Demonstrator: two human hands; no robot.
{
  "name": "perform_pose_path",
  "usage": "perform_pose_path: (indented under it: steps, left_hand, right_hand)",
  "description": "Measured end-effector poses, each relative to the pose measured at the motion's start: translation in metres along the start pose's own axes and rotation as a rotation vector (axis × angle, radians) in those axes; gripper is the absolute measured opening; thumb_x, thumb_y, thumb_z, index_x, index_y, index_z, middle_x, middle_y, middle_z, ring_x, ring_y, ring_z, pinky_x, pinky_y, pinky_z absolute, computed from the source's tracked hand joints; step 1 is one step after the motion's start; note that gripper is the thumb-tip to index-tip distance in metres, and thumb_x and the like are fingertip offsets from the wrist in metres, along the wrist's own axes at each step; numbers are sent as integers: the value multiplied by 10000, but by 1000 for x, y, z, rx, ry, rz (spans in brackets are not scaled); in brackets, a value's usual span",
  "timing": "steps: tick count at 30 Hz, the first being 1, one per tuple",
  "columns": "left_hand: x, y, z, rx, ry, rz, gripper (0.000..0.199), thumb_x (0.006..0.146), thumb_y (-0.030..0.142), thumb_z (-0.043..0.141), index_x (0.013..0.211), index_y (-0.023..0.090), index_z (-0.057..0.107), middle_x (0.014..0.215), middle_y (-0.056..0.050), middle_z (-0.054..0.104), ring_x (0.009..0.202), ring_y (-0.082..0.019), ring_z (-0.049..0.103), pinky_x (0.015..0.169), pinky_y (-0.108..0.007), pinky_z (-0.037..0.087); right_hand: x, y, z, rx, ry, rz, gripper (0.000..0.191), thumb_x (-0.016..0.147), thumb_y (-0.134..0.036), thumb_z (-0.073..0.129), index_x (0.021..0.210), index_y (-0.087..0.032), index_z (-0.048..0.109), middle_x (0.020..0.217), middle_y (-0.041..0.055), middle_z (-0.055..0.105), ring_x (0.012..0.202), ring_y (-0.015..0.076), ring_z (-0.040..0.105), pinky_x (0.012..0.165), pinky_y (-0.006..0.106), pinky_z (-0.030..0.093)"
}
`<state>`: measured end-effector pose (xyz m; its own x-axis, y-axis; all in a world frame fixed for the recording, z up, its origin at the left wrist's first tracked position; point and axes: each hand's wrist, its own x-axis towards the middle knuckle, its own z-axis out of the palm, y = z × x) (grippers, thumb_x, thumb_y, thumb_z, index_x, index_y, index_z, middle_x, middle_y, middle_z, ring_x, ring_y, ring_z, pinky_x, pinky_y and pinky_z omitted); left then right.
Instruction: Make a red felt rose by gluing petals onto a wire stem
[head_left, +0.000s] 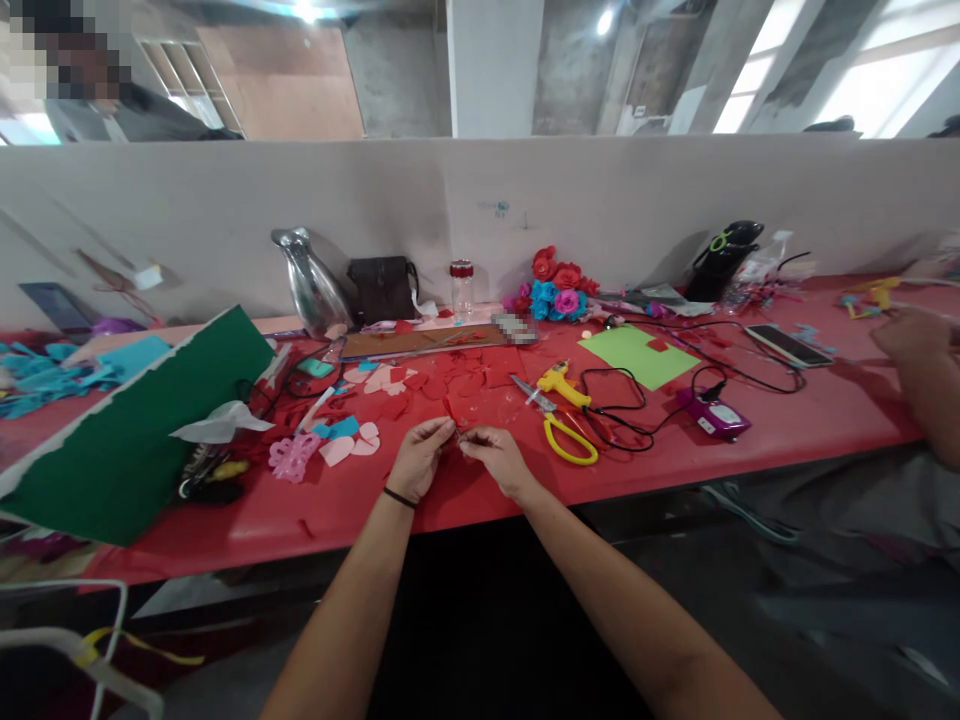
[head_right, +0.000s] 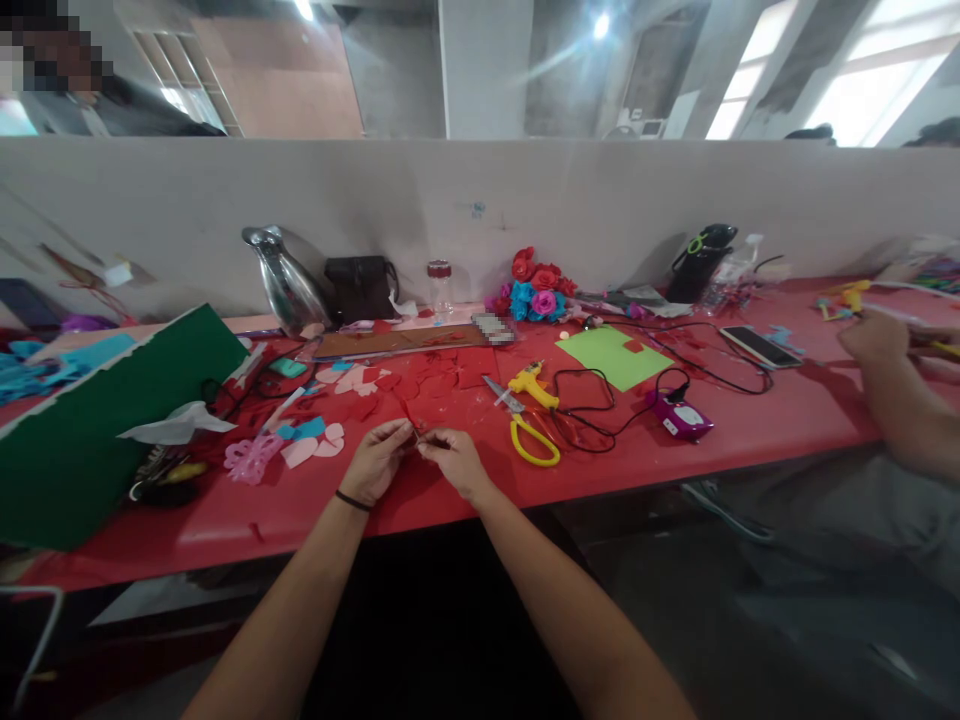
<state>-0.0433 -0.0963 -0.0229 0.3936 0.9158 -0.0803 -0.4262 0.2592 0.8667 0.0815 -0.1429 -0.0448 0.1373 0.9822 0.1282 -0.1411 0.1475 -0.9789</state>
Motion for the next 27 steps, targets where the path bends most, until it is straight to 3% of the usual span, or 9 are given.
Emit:
perform_pose_path:
  steps: [10,19,27]
  left_hand:
    - [2,-1,-2,8,26,-6,299,434,272,859,651,134,707,626,-12,681,589,-88,584,595,-197,459]
    - [1,-2,-2,39,-16,43,220,516,249,828,608,134,665,565,16,618,530,-63,526,538,-180,419]
    - [2,-3,-1,-37,45,-6,272,447,215,854,657,145,696,597,13,661,553,-71,558,577,-189,447]
  right_hand:
    - [-1,-1,0,25,-9,8,87,640,-262,627,670,-181,642,597,-22,569,597,122,492,620,259,401]
    - [-1,-3,0,11,-21,10,82,646,-267,634,661,-186,639,598,-25,567,602,122,488,637,262,393]
    - [1,-2,0,34,-20,9,101,645,-283,639,651,-183,625,577,-29,549,582,116,477,622,258,386]
